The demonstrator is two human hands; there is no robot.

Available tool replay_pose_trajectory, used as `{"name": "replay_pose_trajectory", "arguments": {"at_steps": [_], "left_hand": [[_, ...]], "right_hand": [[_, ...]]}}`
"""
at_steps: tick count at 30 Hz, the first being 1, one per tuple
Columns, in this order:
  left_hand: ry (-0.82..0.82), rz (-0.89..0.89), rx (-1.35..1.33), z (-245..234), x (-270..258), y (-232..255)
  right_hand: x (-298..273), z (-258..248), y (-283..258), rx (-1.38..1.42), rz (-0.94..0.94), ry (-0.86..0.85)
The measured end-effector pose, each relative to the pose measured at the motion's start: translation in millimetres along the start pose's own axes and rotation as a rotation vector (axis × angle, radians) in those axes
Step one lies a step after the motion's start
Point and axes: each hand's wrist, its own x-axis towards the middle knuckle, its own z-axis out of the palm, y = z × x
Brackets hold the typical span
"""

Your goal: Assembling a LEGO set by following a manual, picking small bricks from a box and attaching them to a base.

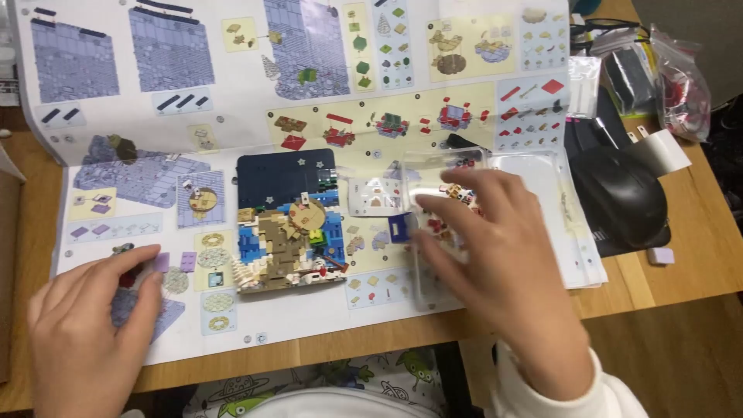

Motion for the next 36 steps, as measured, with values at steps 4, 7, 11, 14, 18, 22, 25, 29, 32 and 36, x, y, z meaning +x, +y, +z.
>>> {"name": "replay_pose_trajectory", "arguments": {"at_steps": [4, 7, 11, 14, 18, 22, 25, 29, 32, 36], "left_hand": [[0.021, -0.008, -0.056, -6, 1, 4], [0.04, -0.02, -0.153, -13, 5, 5], [0.157, 0.041, -0.259, -22, 7, 11], [0.208, 0.058, -0.389, -34, 11, 29], [0.078, -0.167, -0.884, -38, 5, 57], [-0.406, -0.263, -1.699, -44, 7, 80], [-0.261, -0.402, -1.571, -45, 2, 88], [-0.106, -0.397, -1.868, -49, -8, 93], [-0.032, -0.412, -1.824, -52, -13, 95], [0.01, -0.45, -1.775, -58, -14, 97]], "right_hand": [[20, 36, -13, -0.209, -0.093, -0.018], [27, 43, -19, -0.274, -0.071, -0.032], [29, 41, -22, -0.36, -0.052, -0.018], [29, 39, -23, -0.314, -0.026, 0.128], [22, 33, -56, -0.054, -0.145, 0.478], [7, 38, -105, -0.003, -0.383, 0.434], [-2, 47, -127, 0.178, -0.332, 0.374], [-14, 50, -142, 0.601, 0.015, 0.305], [-12, 51, -146, 0.668, 0.108, 0.275], [-10, 50, -147, 0.776, 0.162, 0.255]]}}
